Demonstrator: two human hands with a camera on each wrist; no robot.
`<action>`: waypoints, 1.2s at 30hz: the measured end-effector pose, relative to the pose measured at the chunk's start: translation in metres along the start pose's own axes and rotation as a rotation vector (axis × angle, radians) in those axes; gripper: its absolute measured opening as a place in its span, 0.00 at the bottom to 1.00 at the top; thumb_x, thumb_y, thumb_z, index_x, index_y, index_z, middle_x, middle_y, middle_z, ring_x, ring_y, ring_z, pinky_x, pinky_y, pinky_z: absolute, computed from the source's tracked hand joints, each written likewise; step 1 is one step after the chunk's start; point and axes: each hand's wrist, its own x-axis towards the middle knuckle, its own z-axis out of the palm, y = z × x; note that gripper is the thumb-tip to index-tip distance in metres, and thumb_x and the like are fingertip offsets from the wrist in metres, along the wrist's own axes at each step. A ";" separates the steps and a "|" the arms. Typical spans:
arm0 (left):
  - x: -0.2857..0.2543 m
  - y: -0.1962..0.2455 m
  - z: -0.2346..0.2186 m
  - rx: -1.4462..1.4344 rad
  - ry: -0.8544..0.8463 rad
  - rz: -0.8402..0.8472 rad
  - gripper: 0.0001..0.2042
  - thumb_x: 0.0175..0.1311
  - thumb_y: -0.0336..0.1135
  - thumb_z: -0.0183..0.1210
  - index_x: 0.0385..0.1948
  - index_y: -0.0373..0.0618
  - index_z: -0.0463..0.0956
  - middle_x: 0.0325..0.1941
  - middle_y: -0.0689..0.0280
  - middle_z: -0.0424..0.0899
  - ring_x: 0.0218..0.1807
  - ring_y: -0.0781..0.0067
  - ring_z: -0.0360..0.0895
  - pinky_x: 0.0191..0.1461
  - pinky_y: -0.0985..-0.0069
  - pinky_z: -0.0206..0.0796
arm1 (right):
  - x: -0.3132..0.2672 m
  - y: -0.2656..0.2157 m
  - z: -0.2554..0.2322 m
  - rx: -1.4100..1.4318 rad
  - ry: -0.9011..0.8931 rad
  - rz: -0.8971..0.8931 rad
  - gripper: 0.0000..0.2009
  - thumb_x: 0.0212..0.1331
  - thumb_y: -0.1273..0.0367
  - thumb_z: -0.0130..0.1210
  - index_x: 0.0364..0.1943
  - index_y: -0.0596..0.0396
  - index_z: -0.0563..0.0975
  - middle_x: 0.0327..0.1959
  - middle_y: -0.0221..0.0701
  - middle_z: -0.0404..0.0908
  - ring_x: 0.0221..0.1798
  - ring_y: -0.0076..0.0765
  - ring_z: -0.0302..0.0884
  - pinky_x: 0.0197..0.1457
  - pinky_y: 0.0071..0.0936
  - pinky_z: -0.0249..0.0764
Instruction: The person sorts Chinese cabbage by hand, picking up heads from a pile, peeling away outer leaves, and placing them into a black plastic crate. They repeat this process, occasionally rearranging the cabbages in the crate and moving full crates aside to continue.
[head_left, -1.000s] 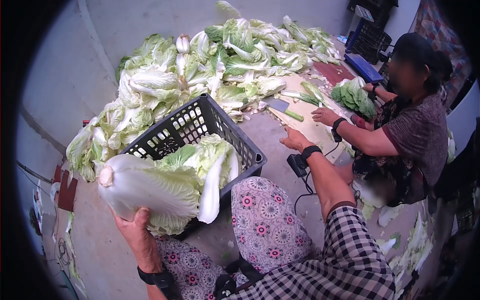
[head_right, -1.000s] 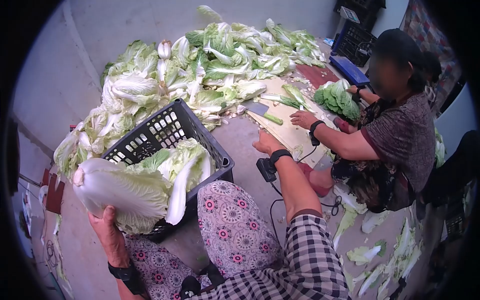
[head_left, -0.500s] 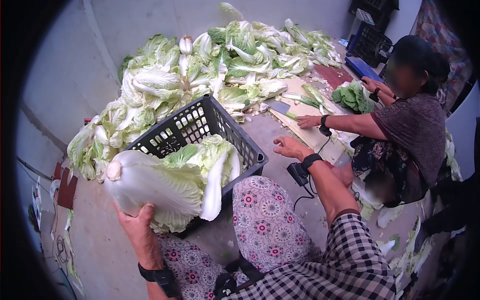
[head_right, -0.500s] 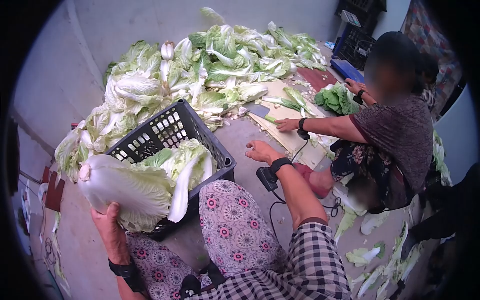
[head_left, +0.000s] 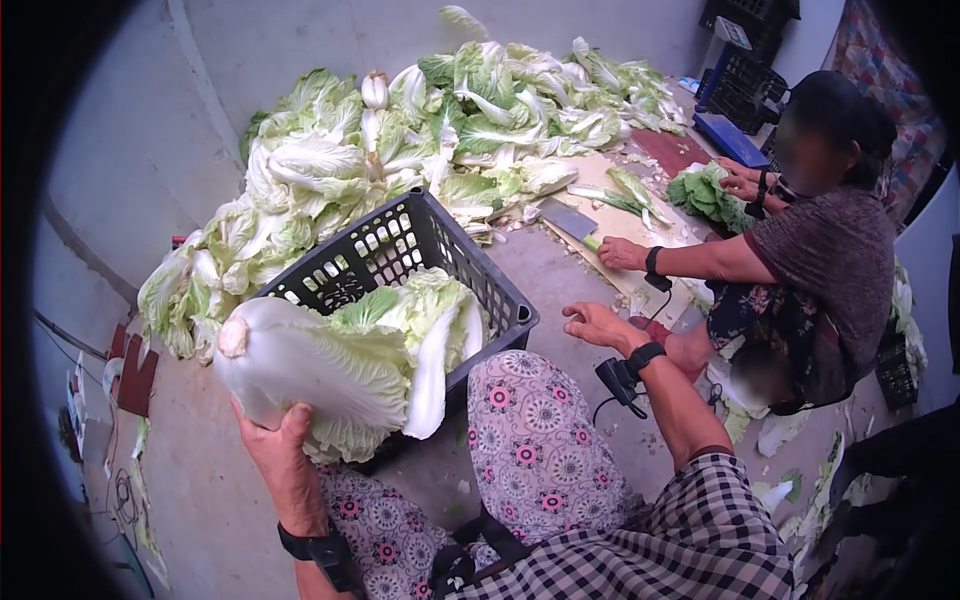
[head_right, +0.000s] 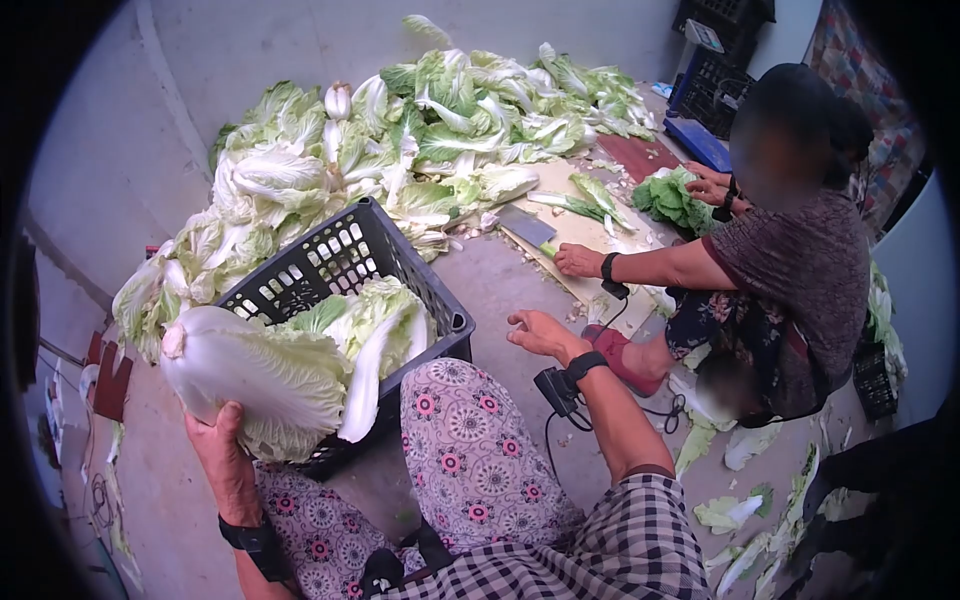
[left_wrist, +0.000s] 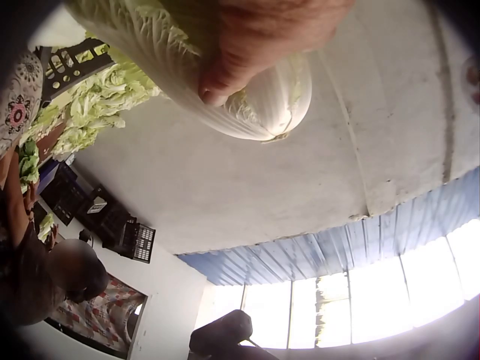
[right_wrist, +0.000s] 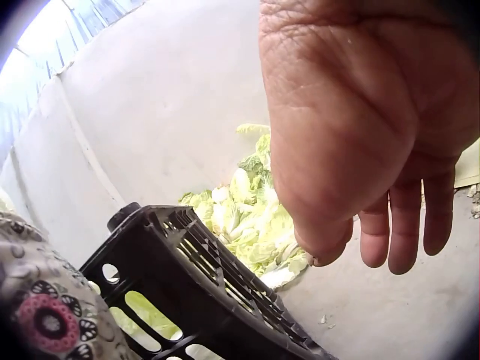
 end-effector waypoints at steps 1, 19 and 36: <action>0.000 0.000 0.000 0.004 0.002 -0.004 0.35 0.45 0.42 0.69 0.55 0.39 0.64 0.48 0.65 0.75 0.48 0.72 0.73 0.54 0.74 0.64 | -0.003 -0.003 -0.001 -0.009 0.013 -0.014 0.23 0.53 0.63 0.54 0.52 0.63 0.72 0.40 0.45 0.80 0.44 0.45 0.78 0.49 0.34 0.72; 0.002 -0.002 -0.005 -0.036 0.002 -0.018 0.33 0.48 0.39 0.68 0.55 0.38 0.64 0.49 0.64 0.75 0.49 0.72 0.73 0.55 0.73 0.64 | -0.056 -0.235 0.062 -0.532 -0.309 -0.948 0.21 0.46 0.71 0.59 0.48 0.58 0.72 0.45 0.37 0.70 0.53 0.47 0.67 0.51 0.44 0.68; 0.001 -0.001 -0.001 -0.008 0.005 0.005 0.36 0.46 0.42 0.70 0.56 0.38 0.63 0.50 0.63 0.74 0.51 0.69 0.72 0.56 0.72 0.63 | -0.037 -0.221 0.068 -0.106 -0.132 -0.757 0.14 0.51 0.67 0.57 0.44 0.48 0.75 0.49 0.34 0.72 0.56 0.44 0.67 0.51 0.40 0.69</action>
